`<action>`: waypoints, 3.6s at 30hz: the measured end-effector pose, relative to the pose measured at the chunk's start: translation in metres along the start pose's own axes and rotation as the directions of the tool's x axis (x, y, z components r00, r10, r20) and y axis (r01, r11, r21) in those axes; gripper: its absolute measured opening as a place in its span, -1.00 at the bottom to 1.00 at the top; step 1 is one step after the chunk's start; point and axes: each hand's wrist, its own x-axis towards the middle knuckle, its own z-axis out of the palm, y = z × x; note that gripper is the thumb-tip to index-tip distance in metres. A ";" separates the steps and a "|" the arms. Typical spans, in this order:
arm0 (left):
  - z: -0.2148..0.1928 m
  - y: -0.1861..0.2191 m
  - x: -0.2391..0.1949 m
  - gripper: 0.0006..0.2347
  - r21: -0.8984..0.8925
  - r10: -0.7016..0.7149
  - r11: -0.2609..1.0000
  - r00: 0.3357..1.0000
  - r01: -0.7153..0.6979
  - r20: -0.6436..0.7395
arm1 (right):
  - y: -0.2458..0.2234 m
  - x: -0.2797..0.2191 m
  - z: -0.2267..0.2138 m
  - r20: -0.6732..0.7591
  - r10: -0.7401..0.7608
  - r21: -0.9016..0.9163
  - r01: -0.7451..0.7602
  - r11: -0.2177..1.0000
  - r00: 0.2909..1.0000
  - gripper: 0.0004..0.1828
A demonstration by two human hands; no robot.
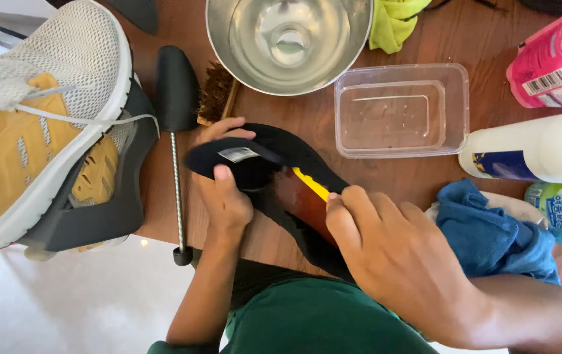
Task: The person scrubs the inside of a black shoe using a yellow brush. They hold the shoe open with one hand while brushing the interior lining and insole with the other. The shoe is placed on a wooden table alongside cleaning supplies.
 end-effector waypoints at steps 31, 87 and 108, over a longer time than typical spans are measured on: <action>-0.005 -0.020 -0.004 -0.05 0.248 0.172 0.952 0.984 -0.180 0.052 | 0.020 -0.019 0.000 0.230 -0.129 0.304 0.055 0.951 0.965 -0.40; -0.030 0.037 -0.023 -0.36 0.722 -0.209 0.691 0.950 -0.024 0.232 | 0.014 0.002 0.012 0.053 -0.119 0.223 0.104 0.969 0.992 -0.70; -0.039 0.059 -0.017 0.15 0.669 -0.323 0.727 0.784 -0.154 0.531 | 0.015 0.015 0.002 -0.033 0.004 0.148 0.001 0.989 0.999 -0.94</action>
